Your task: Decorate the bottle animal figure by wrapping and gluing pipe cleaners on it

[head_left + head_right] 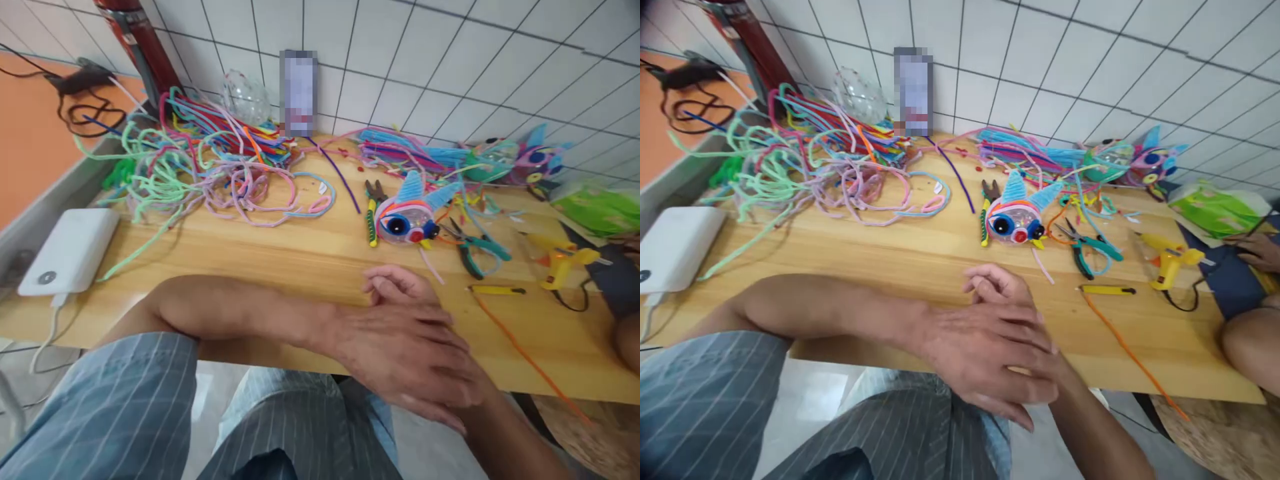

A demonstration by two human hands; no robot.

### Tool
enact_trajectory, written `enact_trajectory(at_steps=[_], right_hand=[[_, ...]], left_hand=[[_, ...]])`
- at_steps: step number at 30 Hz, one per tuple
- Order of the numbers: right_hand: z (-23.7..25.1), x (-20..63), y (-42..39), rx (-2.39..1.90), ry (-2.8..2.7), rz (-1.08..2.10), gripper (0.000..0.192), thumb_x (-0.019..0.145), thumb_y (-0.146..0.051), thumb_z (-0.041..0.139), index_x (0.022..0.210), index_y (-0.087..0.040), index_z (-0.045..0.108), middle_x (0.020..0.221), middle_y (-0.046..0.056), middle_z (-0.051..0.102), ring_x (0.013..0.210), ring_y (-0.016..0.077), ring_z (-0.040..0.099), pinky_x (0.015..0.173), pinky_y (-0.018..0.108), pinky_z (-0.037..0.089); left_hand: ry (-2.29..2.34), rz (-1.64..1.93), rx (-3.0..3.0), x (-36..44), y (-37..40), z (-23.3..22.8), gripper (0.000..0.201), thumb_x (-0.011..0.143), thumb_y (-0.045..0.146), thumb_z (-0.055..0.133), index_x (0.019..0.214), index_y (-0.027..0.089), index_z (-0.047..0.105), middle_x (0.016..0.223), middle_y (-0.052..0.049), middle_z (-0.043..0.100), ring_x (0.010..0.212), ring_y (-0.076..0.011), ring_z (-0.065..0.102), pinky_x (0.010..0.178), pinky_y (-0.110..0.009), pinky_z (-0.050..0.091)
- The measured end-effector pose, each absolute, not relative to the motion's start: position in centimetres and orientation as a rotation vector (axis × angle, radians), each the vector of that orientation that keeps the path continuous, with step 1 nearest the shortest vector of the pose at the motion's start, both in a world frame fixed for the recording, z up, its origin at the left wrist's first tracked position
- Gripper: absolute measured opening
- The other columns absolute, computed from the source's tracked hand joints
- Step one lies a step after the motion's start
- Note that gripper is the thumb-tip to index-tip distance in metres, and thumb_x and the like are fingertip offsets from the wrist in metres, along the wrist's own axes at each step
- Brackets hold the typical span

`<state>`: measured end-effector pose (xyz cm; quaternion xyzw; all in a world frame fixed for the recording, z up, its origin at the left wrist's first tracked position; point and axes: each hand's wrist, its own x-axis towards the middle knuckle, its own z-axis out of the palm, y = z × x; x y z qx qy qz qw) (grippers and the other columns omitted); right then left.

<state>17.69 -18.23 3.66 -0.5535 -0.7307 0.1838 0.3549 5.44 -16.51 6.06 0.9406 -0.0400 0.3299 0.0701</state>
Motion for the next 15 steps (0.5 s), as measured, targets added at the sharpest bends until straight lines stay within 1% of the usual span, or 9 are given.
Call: enact_trajectory(at_steps=[1,3,4,5,6,8,10,12,15], right_hand=[[4.5,19.8,-18.3,-1.427,-1.845,0.532,0.025,0.107,-0.048,0.056,0.105,-0.035,0.077,0.08,-0.001,0.078,0.064,0.022,0.075,0.056,0.04,0.063],[5.7,23.7,-17.8,-1.438,-1.583,0.554,0.021,0.104,-0.049,0.064,0.106,-0.033,0.077,0.088,0.003,0.081,0.076,0.0248,0.078,0.067,0.042,0.067],[5.9,25.3,-17.3,-1.452,-1.468,0.502,0.02,0.101,-0.05,0.069,0.106,-0.032,0.077,0.092,0.004,0.081,0.082,0.0264,0.079,0.075,0.045,0.068],[5.9,26.6,-16.6,-1.47,-1.381,0.445,0.022,0.097,-0.051,0.075,0.109,-0.032,0.077,0.097,0.005,0.081,0.088,0.028,0.079,0.081,0.049,0.068],[5.8,27.8,-15.8,-1.485,-1.341,0.401,0.03,0.092,-0.052,0.081,0.113,-0.031,0.077,0.103,0.007,0.081,0.094,0.0297,0.079,0.087,0.053,0.068],[5.1,29.8,-13.9,-1.501,-1.394,0.402,0.053,0.083,-0.055,0.088,0.125,-0.027,0.073,0.122,0.011,0.08,0.112,0.0348,0.078,0.1,0.062,0.064],[4.0,31.2,-12.0,-1.506,-1.514,0.44,0.073,0.076,-0.059,0.091,0.137,-0.026,0.068,0.14,0.015,0.075,0.131,0.0394,0.072,0.111,0.068,0.058],[2.9,32.1,-10.5,-1.528,-1.615,0.492,0.087,0.073,-0.061,0.093,0.146,-0.026,0.062,0.152,0.017,0.068,0.14,0.0418,0.066,0.117,0.07,0.054],[1.5,32.3,-9.1,-1.569,-1.707,0.584,0.096,0.073,-0.063,0.093,0.153,-0.026,0.057,0.159,0.019,0.062,0.143,0.0428,0.064,0.12,0.072,0.05]], left_hand=[[-0.093,1.078,2.769,5.1,-15.8,6.4,0.042,0.11,0.057,0.054,0.12,0.029,0.084,0.134,-0.006,0.083,0.13,-0.0243,0.074,0.122,-0.04,0.054],[0.067,1.265,2.608,4.2,-13.6,6.9,0.033,0.108,0.05,0.059,0.118,0.028,0.081,0.13,-0.006,0.083,0.128,-0.0237,0.074,0.12,-0.042,0.054],[0.155,1.379,2.518,3.6,-12.0,7.0,0.03,0.108,0.048,0.059,0.122,0.029,0.078,0.131,-0.006,0.082,0.126,-0.023,0.075,0.117,-0.042,0.056],[0.332,1.422,2.442,3.1,-10.3,6.8,0.034,0.108,0.048,0.058,0.13,0.028,0.073,0.137,-0.008,0.078,0.131,-0.0248,0.072,0.119,-0.045,0.055],[0.529,1.48,2.356,2.6,-8.6,6.4,0.041,0.107,0.052,0.058,0.138,0.027,0.068,0.144,-0.011,0.074,0.14,-0.0288,0.067,0.123,-0.051,0.052],[0.795,1.53,2.221,2.0,-5.3,4.8,0.066,0.101,0.064,0.065,0.152,0.022,0.056,0.157,-0.019,0.061,0.154,-0.037,0.054,0.13,-0.06,0.043],[0.854,1.492,2.18,2.1,-3.0,2.5,0.091,0.092,0.075,0.073,0.16,0.02,0.045,0.163,-0.023,0.053,0.16,-0.0422,0.046,0.133,-0.064,0.039],[0.865,1.355,2.182,2.5,-1.9,0.5,0.112,0.082,0.082,0.08,0.165,0.019,0.039,0.168,-0.026,0.048,0.163,-0.0442,0.042,0.134,-0.064,0.038],[0.898,1.191,2.213,3.2,-1.8,-0.9,0.12,0.075,0.082,0.087,0.165,0.018,0.039,0.17,-0.027,0.047,0.164,-0.0449,0.041,0.134,-0.064,0.038]])
